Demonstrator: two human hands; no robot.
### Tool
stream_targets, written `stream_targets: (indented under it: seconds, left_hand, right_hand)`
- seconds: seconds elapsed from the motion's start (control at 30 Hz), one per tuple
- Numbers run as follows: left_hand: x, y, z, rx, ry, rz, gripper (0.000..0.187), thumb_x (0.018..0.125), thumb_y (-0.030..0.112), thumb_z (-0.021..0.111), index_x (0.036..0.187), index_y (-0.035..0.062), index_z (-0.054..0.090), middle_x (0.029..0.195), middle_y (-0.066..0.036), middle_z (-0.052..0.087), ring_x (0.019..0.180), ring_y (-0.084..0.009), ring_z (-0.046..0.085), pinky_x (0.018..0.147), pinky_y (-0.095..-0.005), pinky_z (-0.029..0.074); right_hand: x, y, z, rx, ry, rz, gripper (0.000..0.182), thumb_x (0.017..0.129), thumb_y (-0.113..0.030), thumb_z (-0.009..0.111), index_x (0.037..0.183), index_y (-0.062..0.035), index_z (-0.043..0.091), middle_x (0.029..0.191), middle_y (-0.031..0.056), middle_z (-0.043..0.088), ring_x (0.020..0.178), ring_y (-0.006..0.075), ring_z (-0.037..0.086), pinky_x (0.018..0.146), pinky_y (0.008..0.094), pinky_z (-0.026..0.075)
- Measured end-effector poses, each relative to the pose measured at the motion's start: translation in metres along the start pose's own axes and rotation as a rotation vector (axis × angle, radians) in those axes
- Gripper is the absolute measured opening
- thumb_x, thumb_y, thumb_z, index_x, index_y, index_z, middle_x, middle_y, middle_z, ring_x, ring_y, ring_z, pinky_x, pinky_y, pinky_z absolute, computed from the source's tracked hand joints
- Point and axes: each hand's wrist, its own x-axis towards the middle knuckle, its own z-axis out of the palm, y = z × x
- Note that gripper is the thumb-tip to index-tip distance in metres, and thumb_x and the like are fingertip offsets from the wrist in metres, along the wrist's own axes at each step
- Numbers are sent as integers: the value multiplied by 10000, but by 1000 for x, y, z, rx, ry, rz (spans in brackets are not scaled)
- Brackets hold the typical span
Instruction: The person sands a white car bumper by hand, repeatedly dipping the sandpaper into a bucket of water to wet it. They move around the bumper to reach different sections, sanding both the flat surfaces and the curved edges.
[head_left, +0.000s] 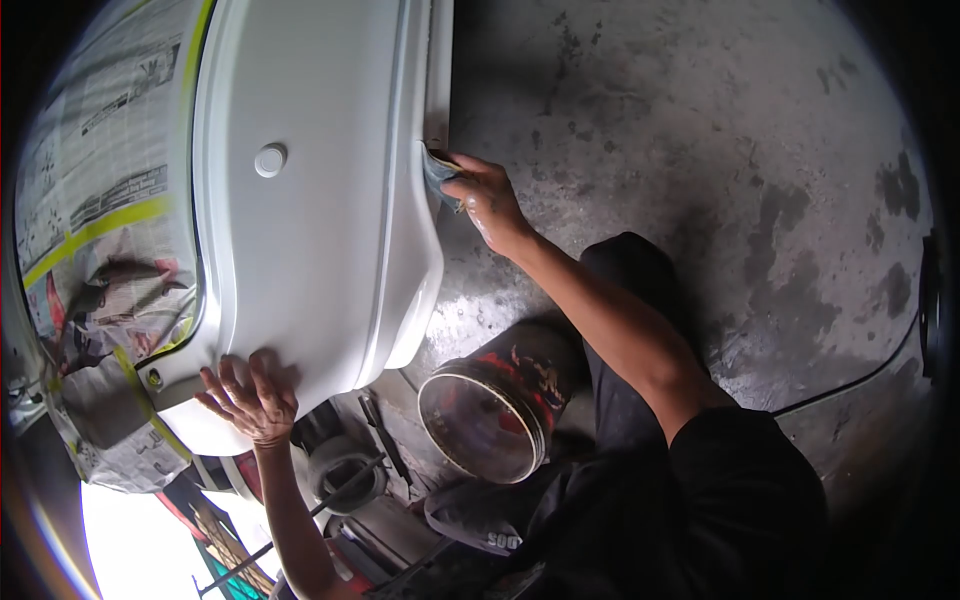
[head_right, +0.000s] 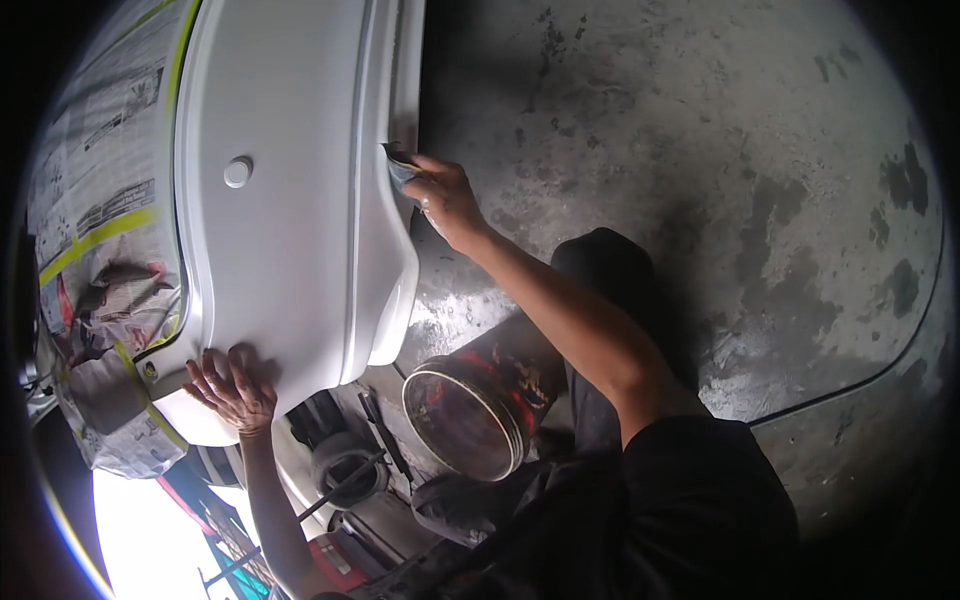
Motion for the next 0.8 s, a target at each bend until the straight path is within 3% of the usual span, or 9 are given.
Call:
stream_targets:
  seconds: [0.07,0.1,0.23,0.33,0.4,0.5,0.6,0.67,0.8]
  left_hand:
    - [0,1,0,17,-13,-9,594,1113,513,248,1533,160,477,1552,-247,433,1514,-530,324,1232,-729,121]
    - [1,2,-1,17,-15,-12,594,1113,513,248,1533,160,477,1552,-247,433,1514,-530,324,1232,-729,121]
    - [4,3,-2,-3,-4,-15,557,1113,481,274,1539,180,469,1538,-246,444,1511,-532,333,1235,-734,118]
    - [3,4,-1,-1,1,-25,553,1117,485,259,1542,199,466,1517,-246,461,1509,-533,339,1237,-738,113]
    - [5,3,0,4,8,-27,555,1118,488,254,1539,198,470,1517,-246,461,1511,-532,338,1236,-739,113]
    - [3,3,-2,8,-11,-14,555,1117,485,259,1538,191,469,1521,-246,458,1511,-532,337,1237,-739,113]
    - [4,3,0,8,25,-10,552,1116,477,269,1537,184,472,1529,-242,450,1508,-531,342,1238,-738,112]
    - [3,3,2,14,23,-17,550,1113,472,279,1537,184,476,1538,-237,440,1512,-529,336,1239,-738,113]
    - [7,2,1,19,20,-16,547,1110,470,288,1536,187,484,1546,-233,433,1515,-528,332,1240,-736,114]
  right_hand:
    - [-16,-9,4,-276,-70,40,493,936,-99,706,1387,68,602,1036,16,682,916,82,584,780,281,472]
    - [-16,-11,11,-261,-68,-21,460,916,-144,713,1328,35,612,938,25,662,732,102,560,658,286,480]
    - [-11,-22,27,-484,-106,217,365,967,-113,703,1308,3,645,888,-7,624,798,83,532,692,287,457]
    - [-13,11,20,-642,58,46,207,1003,-137,688,1158,-1,703,765,-28,561,693,79,481,623,289,432]
    - [-14,16,16,-689,178,-266,162,1032,-115,651,1061,28,722,709,-16,561,636,72,471,582,283,418]
    - [23,0,19,-511,152,-220,130,1000,-35,573,980,34,681,750,93,591,648,136,529,617,327,466]
    - [1,14,34,-599,194,-250,152,1001,-11,546,1015,32,690,777,83,605,682,128,538,637,313,467]
    - [-40,59,32,-623,257,-367,201,1048,-45,597,1197,47,696,853,82,723,766,77,635,685,262,516]
    - [-35,45,30,-519,186,-252,195,1056,-65,586,1127,62,717,815,55,685,761,61,601,676,248,492]
